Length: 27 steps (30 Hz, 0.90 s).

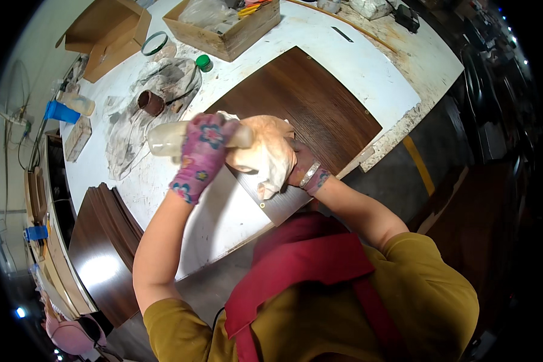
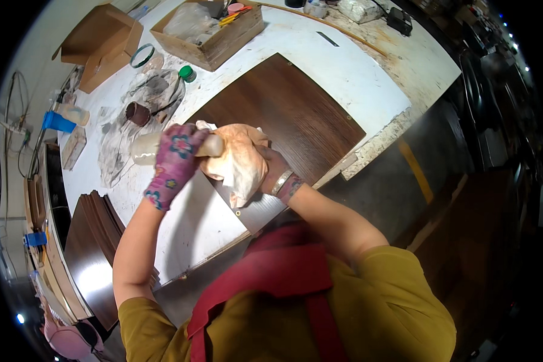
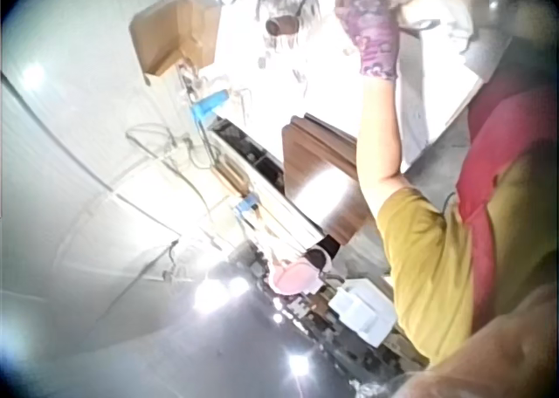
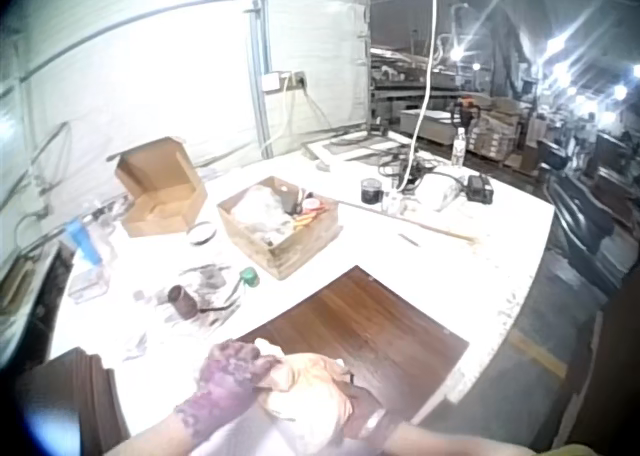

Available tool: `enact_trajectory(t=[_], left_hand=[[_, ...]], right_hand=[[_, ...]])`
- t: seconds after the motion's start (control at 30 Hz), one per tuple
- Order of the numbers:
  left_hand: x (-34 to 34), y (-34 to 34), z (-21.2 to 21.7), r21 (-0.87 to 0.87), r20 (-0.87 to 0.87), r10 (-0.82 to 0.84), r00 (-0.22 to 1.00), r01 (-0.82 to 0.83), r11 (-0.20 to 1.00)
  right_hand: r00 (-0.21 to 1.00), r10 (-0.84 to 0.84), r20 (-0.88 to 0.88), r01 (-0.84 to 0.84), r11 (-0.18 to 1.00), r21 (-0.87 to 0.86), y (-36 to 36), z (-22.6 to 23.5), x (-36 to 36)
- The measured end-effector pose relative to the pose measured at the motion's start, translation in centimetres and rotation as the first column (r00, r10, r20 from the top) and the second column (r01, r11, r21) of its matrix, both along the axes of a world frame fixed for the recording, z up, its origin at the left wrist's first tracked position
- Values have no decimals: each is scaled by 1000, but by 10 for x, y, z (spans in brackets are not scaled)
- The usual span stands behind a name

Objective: The person wipes rectangular wood panels with a cloth, applies liquid from a bottle to the cloth, and stacks the finished panels on a table.

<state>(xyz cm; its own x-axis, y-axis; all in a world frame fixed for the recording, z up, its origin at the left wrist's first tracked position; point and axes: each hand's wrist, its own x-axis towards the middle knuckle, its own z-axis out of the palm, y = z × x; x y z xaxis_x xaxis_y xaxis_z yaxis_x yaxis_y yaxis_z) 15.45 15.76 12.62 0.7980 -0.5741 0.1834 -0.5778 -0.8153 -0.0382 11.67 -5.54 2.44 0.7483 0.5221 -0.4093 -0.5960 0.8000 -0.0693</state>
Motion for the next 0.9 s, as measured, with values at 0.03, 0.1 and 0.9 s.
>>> enact_trajectory(t=[0.03,0.1,0.9], left_hand=[[2,14,1,-40,-2,76,997,-76,996],[7,54,5,-173,29,194,981,-186,967],[-123,-82,-113,-739,-358,-155,921,-178,650]], right_hand=[[961,14,275,-32,998,62,1,-4,2],[371,362,855,548,658,-516,-8,16,13],[-76,996,-37,810,40,-585,-30,64,46]])
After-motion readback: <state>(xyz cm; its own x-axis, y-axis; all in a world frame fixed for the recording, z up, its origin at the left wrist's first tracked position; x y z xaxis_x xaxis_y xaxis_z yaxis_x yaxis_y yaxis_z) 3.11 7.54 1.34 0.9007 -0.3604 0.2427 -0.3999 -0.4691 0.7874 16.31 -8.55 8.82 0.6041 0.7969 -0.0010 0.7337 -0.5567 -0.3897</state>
